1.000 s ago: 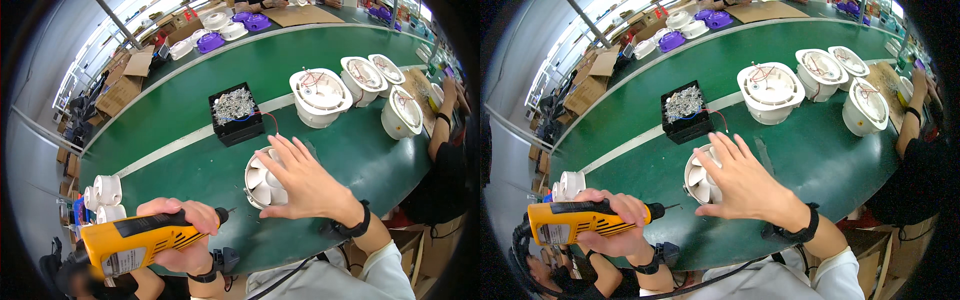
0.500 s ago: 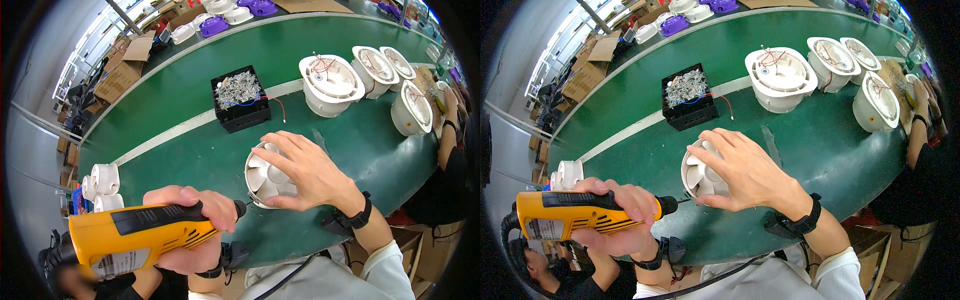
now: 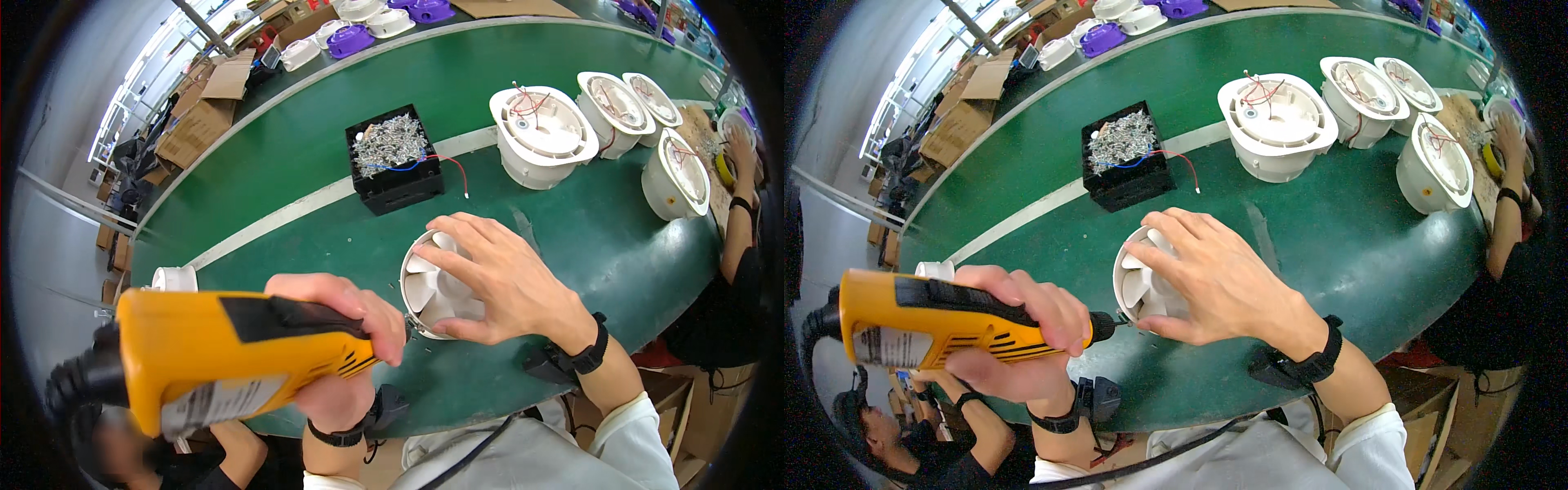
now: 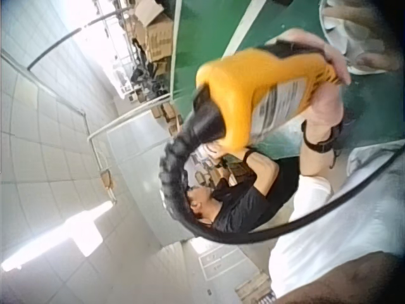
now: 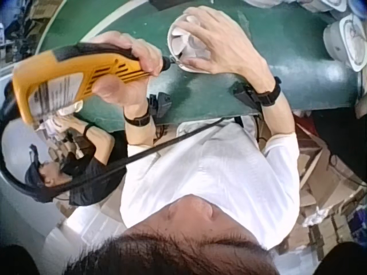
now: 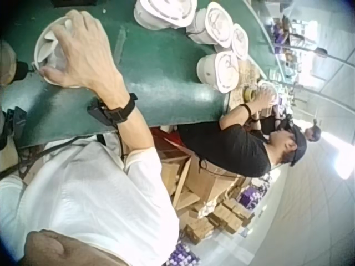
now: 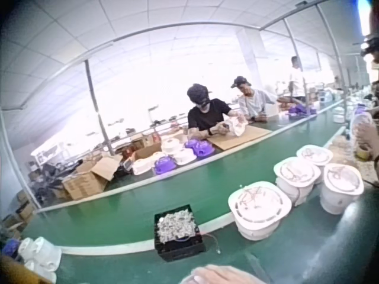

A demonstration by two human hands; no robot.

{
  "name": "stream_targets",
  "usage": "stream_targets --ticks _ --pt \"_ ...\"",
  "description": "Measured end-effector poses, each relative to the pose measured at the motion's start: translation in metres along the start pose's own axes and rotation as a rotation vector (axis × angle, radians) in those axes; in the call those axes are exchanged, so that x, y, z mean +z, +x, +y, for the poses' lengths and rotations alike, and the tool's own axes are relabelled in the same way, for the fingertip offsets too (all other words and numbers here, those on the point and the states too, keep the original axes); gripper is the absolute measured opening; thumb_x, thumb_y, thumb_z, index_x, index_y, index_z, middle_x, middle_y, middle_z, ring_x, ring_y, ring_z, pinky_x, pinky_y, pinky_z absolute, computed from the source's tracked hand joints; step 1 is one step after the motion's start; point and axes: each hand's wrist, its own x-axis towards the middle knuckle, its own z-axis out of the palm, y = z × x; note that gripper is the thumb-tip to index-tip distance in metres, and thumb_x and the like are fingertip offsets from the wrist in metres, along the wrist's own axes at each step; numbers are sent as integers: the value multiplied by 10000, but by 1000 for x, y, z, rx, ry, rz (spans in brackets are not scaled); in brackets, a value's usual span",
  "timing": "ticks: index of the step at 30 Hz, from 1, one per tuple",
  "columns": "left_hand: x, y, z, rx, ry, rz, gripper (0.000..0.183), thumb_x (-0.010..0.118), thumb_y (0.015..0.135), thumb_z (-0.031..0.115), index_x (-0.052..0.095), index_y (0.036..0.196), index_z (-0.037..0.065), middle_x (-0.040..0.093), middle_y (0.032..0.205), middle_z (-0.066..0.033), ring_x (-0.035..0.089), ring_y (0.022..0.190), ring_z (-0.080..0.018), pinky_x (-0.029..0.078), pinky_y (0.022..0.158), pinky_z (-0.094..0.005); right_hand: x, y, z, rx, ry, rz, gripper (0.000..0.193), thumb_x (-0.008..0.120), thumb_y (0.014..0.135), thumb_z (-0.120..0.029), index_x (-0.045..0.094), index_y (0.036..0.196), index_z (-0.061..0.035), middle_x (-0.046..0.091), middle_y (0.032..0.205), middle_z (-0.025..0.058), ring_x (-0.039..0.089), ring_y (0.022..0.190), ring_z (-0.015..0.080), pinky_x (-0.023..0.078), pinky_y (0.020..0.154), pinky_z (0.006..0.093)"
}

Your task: The person uses a yellow power drill to secure screws into white fan housings on a green assembly table. They repeatedly pick up fan units, align them, and drive screws into the casing to fasten the components together. The person handles multiple fan units one by one, moving completed units aside and retrieving new ones from a stack.

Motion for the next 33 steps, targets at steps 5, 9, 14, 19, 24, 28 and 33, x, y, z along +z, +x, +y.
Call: stream_targets --ticks 5,9,14,19,24,28,33 --pt "6 4 3 -104 21 73 755 690 669 652 433 952 1 501 632 -72 514 464 -175 416 421 -278 -1 -1 0 7 3 5 682 752 651 -367 495 1204 -62 464 1207 196 468 1116 380 396 931 449" --pt "6 6 3 -41 149 1 701 584 752 668 420 979 25 484 592 -64 475 411 -165 389 369 -274 -1 1 -3 -3 2 9 680 755 648 -367 497 1198 -63 467 1203 194 469 1117 378 396 932 446" --pt "10 8 6 -14 224 51 687 600 788 614 406 1083 25 520 597 -86 487 418 -194 397 389 -304 -4 -1 -1 -10 -13 12 700 752 650 -399 497 1205 -57 464 1216 210 462 1131 382 388 945 457" --pt "-16 1 16 87 275 91 658 519 828 639 408 1086 44 514 583 -78 481 407 -172 400 383 -293 -2 0 -22 82 -174 54 740 736 657 -465 494 1213 -41 446 1237 255 446 1142 406 359 967 501" --pt "-17 -9 11 99 56 101 675 510 824 647 379 1066 31 508 573 -85 493 429 -187 425 411 -308 1 3 -23 124 -165 21 784 760 636 -458 485 1226 -20 438 1215 269 455 1113 412 376 943 476" --pt "-11 -14 8 163 11 58 688 509 819 655 360 1050 24 525 587 -103 505 445 -203 440 424 -324 -4 7 -12 35 -122 -10 764 771 633 -435 484 1213 -27 444 1191 258 467 1097 400 391 925 459" --pt "-21 -9 7 160 240 156 685 538 812 639 367 1045 18 527 591 -90 502 442 -192 441 426 -317 -6 7 -6 -8 -116 -25 755 767 638 -438 472 1212 -46 445 1199 251 465 1103 413 389 936 465"
